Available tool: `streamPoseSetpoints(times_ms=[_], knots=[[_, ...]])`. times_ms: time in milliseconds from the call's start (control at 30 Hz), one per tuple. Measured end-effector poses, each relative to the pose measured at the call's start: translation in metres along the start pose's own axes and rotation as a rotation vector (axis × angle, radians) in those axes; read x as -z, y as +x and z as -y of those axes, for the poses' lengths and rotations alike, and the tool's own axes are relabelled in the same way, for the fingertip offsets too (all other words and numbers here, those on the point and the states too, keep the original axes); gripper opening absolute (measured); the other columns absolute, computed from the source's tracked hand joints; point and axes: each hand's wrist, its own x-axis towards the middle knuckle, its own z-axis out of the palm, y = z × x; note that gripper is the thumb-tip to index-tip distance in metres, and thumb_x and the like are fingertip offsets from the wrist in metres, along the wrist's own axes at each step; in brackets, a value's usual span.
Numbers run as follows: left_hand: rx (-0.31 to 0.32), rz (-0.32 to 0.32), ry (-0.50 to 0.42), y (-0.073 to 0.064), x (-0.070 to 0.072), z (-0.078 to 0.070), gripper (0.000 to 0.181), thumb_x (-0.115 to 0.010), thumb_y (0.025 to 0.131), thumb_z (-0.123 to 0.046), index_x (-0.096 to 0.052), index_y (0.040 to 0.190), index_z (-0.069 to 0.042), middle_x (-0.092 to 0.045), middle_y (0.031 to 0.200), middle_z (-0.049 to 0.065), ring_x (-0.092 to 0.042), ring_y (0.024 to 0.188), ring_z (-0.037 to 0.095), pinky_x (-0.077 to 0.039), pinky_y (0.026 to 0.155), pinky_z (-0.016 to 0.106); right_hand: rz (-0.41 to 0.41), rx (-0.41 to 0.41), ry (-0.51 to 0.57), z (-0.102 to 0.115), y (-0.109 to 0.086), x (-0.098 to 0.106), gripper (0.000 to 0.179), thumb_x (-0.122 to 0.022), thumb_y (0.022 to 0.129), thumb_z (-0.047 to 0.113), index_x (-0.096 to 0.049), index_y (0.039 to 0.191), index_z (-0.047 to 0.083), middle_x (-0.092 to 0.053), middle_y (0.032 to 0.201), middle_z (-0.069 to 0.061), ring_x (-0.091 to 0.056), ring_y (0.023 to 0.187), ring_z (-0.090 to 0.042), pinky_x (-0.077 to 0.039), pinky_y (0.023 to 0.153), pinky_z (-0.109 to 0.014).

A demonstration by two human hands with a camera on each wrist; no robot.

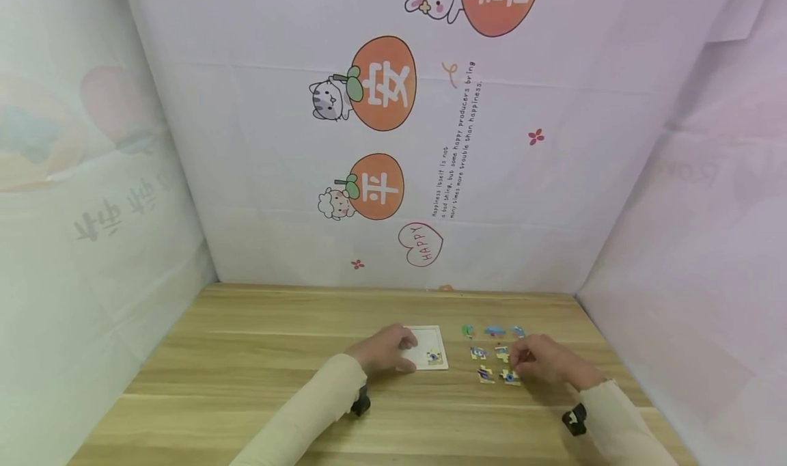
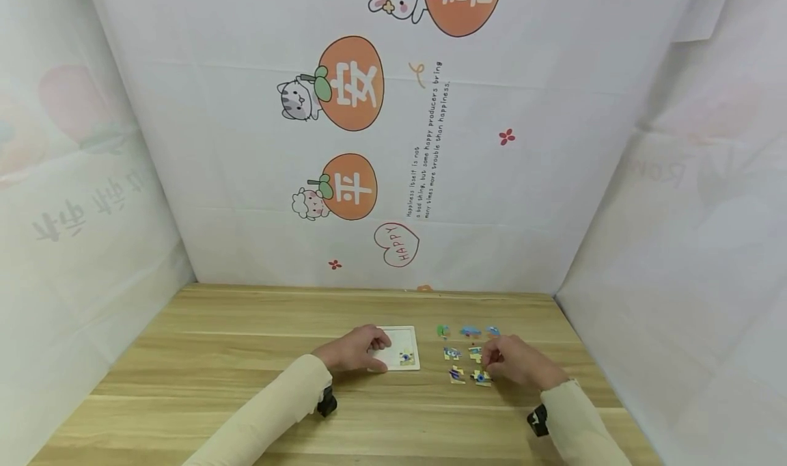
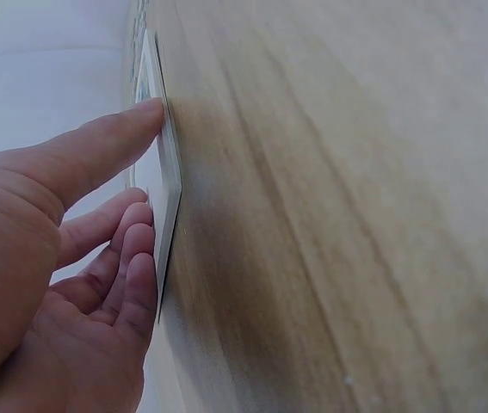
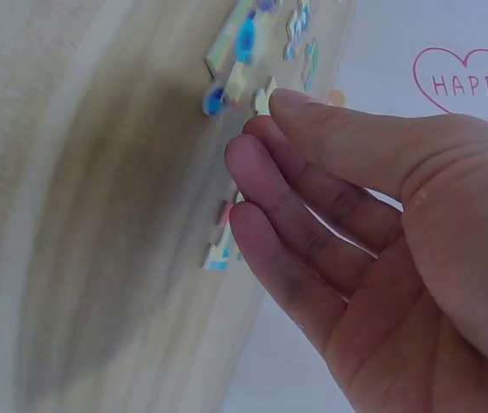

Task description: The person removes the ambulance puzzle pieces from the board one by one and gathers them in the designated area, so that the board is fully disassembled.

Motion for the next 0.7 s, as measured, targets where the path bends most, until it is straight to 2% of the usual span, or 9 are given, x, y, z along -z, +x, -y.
streamPoseSetpoints(times_ms=[133, 233, 300, 433, 700], knots=[[-0.002, -0.001, 0.005, 0.000, 0.000, 0.001, 0.052, -0.089, 0.085, -0.026, -0.069, 0.129, -0.007, -0.069, 0.122, 0.002, -0.065, 0.115, 0.017, -0.055, 0.107, 0.034, 0.003, 0.007, -0.042, 0.004, 0.005, 0.005, 0.006, -0.074, 0.094, 0.004, -0.073, 0.098, 0.008, -0.075, 0.099, -0.002, -0.071, 0.092, -0.015, -0.064, 0.080, -0.033], [-0.003, -0.002, 0.006, 0.000, -0.001, 0.001, 0.052, -0.090, 0.085, -0.026, -0.069, 0.128, -0.007, -0.069, 0.121, 0.002, -0.065, 0.115, 0.016, -0.055, 0.106, 0.033, 0.003, 0.033, -0.082, 0.010, 0.012, 0.008, 0.007, -0.076, 0.093, 0.005, -0.073, 0.100, 0.007, -0.075, 0.098, -0.002, -0.070, 0.090, -0.011, -0.062, 0.078, -0.030], [-0.003, -0.002, 0.008, 0.000, 0.000, 0.000, 0.051, -0.089, 0.085, -0.026, -0.069, 0.128, -0.007, -0.069, 0.121, 0.002, -0.065, 0.114, 0.016, -0.055, 0.106, 0.033, 0.005, 0.049, -0.105, 0.017, 0.017, 0.008, 0.007, -0.076, 0.093, 0.006, -0.074, 0.100, 0.007, -0.076, 0.100, -0.003, -0.070, 0.090, -0.013, -0.062, 0.078, -0.029], [-0.001, -0.001, 0.015, 0.000, 0.000, 0.000, 0.052, -0.089, 0.085, -0.027, -0.069, 0.129, -0.007, -0.069, 0.121, 0.001, -0.065, 0.114, 0.015, -0.055, 0.106, 0.033, 0.026, 0.059, -0.122, 0.033, 0.032, 0.008, 0.006, -0.076, 0.094, 0.006, -0.075, 0.099, 0.009, -0.076, 0.100, -0.005, -0.070, 0.091, -0.015, -0.062, 0.079, -0.030], [-0.006, 0.001, 0.020, 0.004, -0.001, 0.005, 0.052, -0.089, 0.085, -0.029, -0.070, 0.129, -0.009, -0.068, 0.120, -0.001, -0.064, 0.112, 0.013, -0.055, 0.105, 0.031, 0.068, 0.102, -0.143, 0.061, 0.067, -0.002, 0.008, -0.079, 0.091, 0.005, -0.075, 0.097, 0.008, -0.076, 0.096, -0.003, -0.066, 0.086, -0.007, -0.060, 0.077, -0.028]])
